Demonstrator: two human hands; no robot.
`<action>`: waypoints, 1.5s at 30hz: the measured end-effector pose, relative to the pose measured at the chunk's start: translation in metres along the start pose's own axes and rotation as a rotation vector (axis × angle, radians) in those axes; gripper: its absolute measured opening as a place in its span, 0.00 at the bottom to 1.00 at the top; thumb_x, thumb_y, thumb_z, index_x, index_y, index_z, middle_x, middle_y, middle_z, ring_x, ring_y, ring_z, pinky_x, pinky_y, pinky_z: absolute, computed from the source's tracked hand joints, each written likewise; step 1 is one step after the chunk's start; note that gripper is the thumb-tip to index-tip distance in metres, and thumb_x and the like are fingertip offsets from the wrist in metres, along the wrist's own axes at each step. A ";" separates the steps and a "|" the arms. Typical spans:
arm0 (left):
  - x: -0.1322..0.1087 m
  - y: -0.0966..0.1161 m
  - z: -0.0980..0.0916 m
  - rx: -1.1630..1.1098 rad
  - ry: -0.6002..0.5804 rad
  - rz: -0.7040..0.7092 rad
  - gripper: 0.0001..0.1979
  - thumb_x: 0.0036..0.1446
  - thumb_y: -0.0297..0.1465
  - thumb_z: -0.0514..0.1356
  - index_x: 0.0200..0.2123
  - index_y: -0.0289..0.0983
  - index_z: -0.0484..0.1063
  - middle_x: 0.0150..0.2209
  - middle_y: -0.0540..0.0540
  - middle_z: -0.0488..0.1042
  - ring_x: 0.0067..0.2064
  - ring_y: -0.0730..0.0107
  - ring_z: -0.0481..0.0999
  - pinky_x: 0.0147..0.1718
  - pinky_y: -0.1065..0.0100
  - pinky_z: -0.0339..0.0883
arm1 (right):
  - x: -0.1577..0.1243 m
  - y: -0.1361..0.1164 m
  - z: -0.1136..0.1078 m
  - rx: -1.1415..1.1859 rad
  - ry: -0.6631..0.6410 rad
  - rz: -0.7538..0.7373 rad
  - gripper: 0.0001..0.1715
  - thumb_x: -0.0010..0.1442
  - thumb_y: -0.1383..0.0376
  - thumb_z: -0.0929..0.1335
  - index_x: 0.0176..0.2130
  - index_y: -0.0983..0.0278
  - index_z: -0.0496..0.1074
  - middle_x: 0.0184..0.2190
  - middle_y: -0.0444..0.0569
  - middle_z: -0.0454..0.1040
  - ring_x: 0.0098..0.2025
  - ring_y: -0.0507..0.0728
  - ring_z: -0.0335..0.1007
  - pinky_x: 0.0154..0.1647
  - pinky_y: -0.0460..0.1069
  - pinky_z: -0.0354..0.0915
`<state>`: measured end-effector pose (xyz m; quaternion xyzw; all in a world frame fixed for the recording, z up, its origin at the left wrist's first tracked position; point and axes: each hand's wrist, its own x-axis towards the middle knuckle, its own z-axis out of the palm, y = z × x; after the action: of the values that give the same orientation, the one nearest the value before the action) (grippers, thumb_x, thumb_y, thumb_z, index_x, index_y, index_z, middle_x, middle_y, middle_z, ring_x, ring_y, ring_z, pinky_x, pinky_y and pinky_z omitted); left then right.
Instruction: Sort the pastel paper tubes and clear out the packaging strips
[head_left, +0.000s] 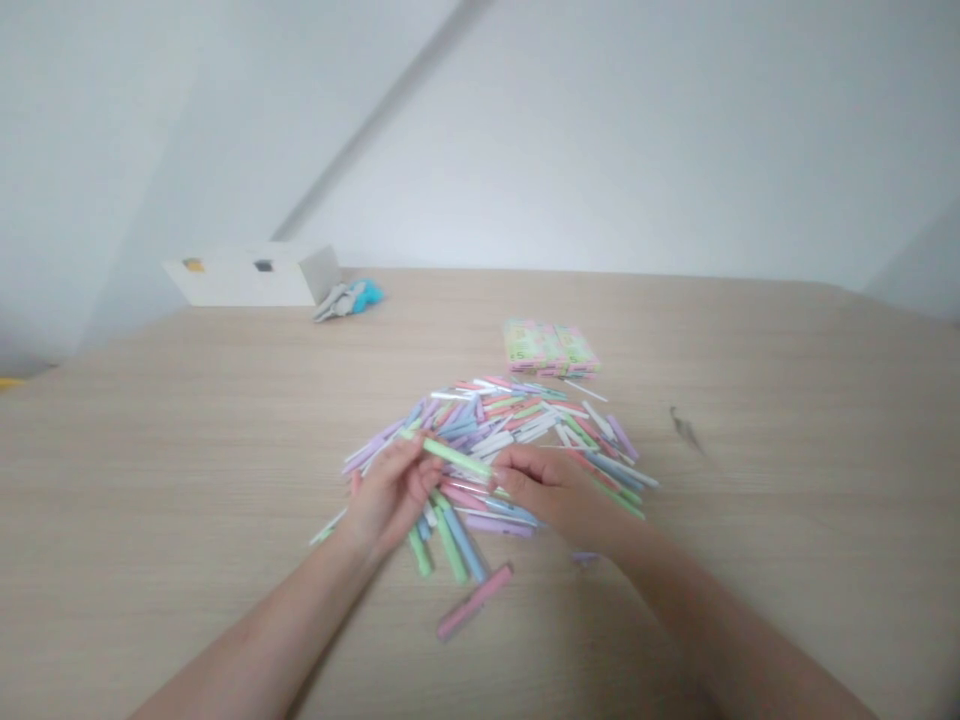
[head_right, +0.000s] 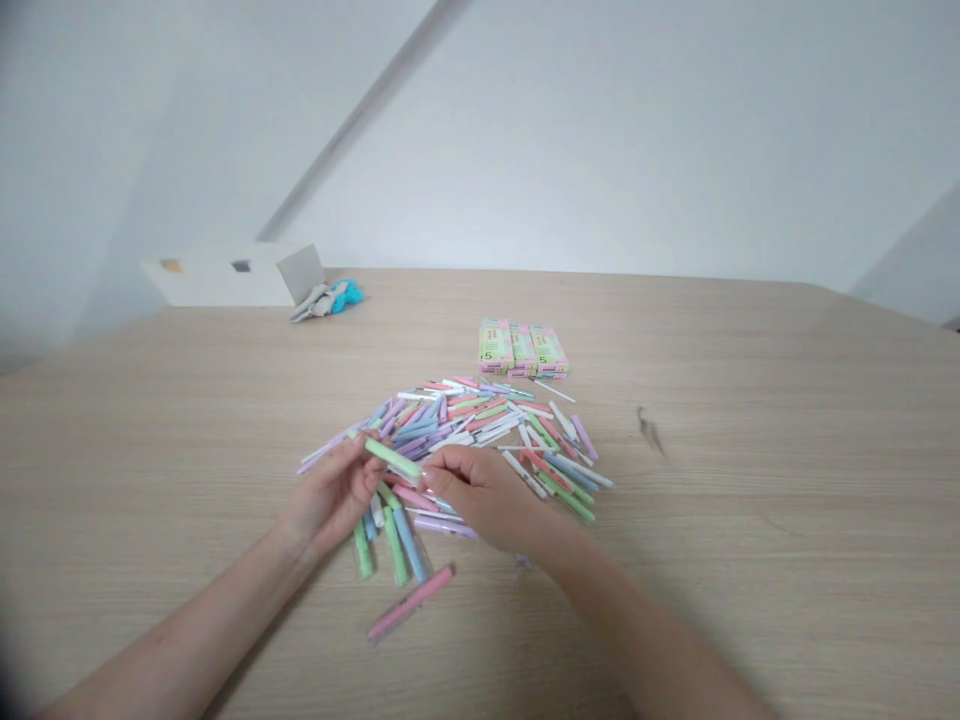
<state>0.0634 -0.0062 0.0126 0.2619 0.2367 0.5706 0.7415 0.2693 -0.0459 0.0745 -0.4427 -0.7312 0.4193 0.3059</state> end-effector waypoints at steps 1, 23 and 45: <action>0.000 0.000 0.000 0.016 0.002 0.002 0.05 0.52 0.24 0.65 0.34 0.28 0.75 0.25 0.47 0.77 0.24 0.78 0.77 0.24 0.80 0.75 | 0.000 0.000 0.000 -0.031 -0.004 0.000 0.11 0.61 0.64 0.62 0.30 0.65 0.69 0.24 0.41 0.64 0.28 0.49 0.58 0.28 0.44 0.53; -0.017 -0.001 0.013 0.238 -0.236 0.035 0.12 0.56 0.33 0.63 0.43 0.36 0.75 0.31 0.46 0.77 0.25 0.75 0.73 0.28 0.72 0.72 | 0.001 0.044 0.002 0.413 -0.358 0.257 0.21 0.60 0.47 0.61 0.34 0.62 0.66 0.19 0.36 0.49 0.19 0.48 0.43 0.19 0.44 0.44; -0.014 -0.005 0.015 0.323 -0.090 0.056 0.11 0.47 0.35 0.69 0.32 0.34 0.77 0.22 0.50 0.74 0.19 0.81 0.68 0.20 0.80 0.64 | 0.005 0.033 0.018 0.400 -0.252 0.248 0.21 0.58 0.49 0.64 0.32 0.64 0.69 0.18 0.36 0.49 0.19 0.47 0.41 0.18 0.44 0.41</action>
<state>0.0735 -0.0227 0.0212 0.4093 0.2847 0.5333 0.6834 0.2651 -0.0397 0.0373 -0.4040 -0.6062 0.6417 0.2399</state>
